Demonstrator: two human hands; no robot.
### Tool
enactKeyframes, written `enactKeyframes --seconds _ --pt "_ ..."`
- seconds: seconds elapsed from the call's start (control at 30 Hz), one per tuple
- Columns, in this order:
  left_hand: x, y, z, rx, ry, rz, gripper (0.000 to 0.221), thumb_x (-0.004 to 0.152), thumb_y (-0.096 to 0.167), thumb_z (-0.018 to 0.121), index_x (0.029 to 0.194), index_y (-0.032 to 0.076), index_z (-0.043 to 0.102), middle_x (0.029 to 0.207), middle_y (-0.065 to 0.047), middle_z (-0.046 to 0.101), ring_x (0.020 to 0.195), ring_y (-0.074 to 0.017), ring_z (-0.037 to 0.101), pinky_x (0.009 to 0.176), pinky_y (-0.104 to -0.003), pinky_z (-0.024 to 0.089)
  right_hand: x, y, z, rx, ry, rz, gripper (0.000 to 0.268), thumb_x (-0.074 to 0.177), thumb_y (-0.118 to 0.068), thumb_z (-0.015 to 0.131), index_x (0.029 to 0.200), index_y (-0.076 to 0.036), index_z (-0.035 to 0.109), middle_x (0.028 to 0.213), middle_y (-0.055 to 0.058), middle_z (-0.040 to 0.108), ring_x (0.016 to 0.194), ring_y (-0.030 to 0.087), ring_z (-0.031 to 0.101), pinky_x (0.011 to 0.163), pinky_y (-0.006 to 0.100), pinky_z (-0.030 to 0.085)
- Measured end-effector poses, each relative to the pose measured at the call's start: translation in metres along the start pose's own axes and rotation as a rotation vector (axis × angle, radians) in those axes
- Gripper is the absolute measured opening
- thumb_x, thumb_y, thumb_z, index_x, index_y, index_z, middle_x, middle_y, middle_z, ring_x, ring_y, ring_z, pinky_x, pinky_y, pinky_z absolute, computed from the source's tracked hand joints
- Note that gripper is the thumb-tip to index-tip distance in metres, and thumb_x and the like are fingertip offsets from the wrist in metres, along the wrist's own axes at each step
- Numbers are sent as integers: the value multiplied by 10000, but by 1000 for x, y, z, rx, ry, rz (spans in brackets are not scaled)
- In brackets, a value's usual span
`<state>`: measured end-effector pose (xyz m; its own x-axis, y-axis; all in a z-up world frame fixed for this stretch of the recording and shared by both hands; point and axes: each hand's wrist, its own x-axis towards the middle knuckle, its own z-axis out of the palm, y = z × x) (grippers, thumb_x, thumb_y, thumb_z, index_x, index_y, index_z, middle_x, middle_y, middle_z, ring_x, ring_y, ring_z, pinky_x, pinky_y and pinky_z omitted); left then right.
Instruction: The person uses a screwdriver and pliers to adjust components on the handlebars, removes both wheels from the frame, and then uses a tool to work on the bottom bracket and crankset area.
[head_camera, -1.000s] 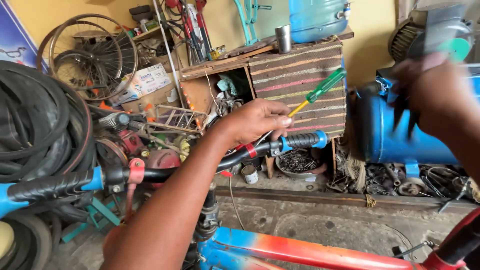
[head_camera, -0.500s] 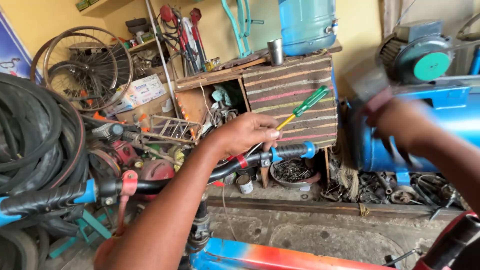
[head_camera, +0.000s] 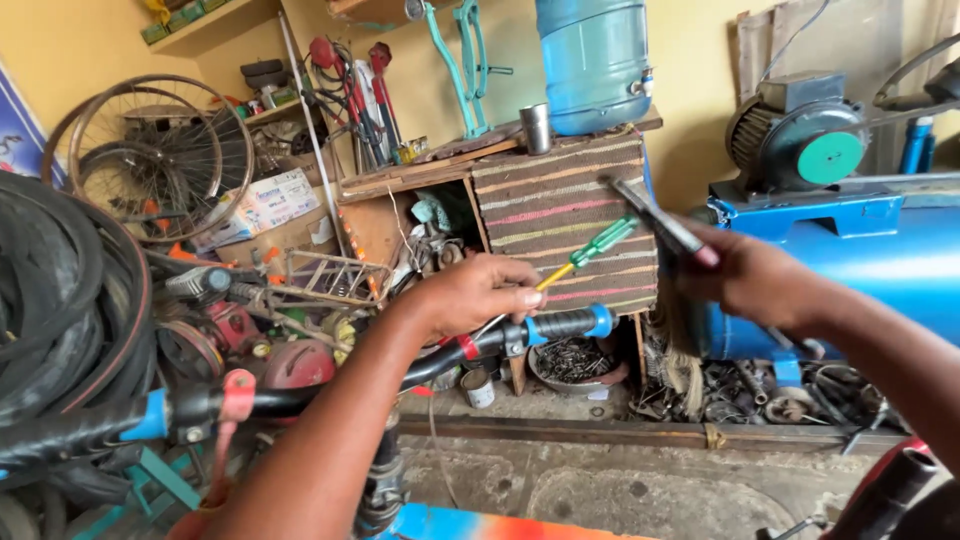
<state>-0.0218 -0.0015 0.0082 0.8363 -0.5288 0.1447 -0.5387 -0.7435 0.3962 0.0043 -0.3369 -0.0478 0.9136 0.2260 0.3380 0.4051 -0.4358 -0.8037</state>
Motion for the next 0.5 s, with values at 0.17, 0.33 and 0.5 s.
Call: enactKeyframes --seconds 0.17,0.33,0.5 --pt "4 -7 0 -83 -20 86 354 966 413 644 1099 106 758 840 -18 732 823 -140 667 813 -369 527 11 1 -16 541 401 92 152 948 -164 609 1069 -148 518 809 -4 574 670 156 547 573 364 480" --pt "1 -6 2 -84 -4 -4 329 945 372 665 1093 96 766 835 -11 720 799 -129 657 767 -359 533 -1 14 16 2 -63 -10 205 946 -190 716 960 -30 589 749 48 508 643 201 513 578 397 470" --pt "-3 -4 -1 -102 -13 117 328 967 356 648 1080 66 748 855 -15 716 831 -121 647 801 -340 524 7 9 -12 410 354 83 150 948 -151 647 1079 -135 576 817 11 581 667 159 546 596 380 506"
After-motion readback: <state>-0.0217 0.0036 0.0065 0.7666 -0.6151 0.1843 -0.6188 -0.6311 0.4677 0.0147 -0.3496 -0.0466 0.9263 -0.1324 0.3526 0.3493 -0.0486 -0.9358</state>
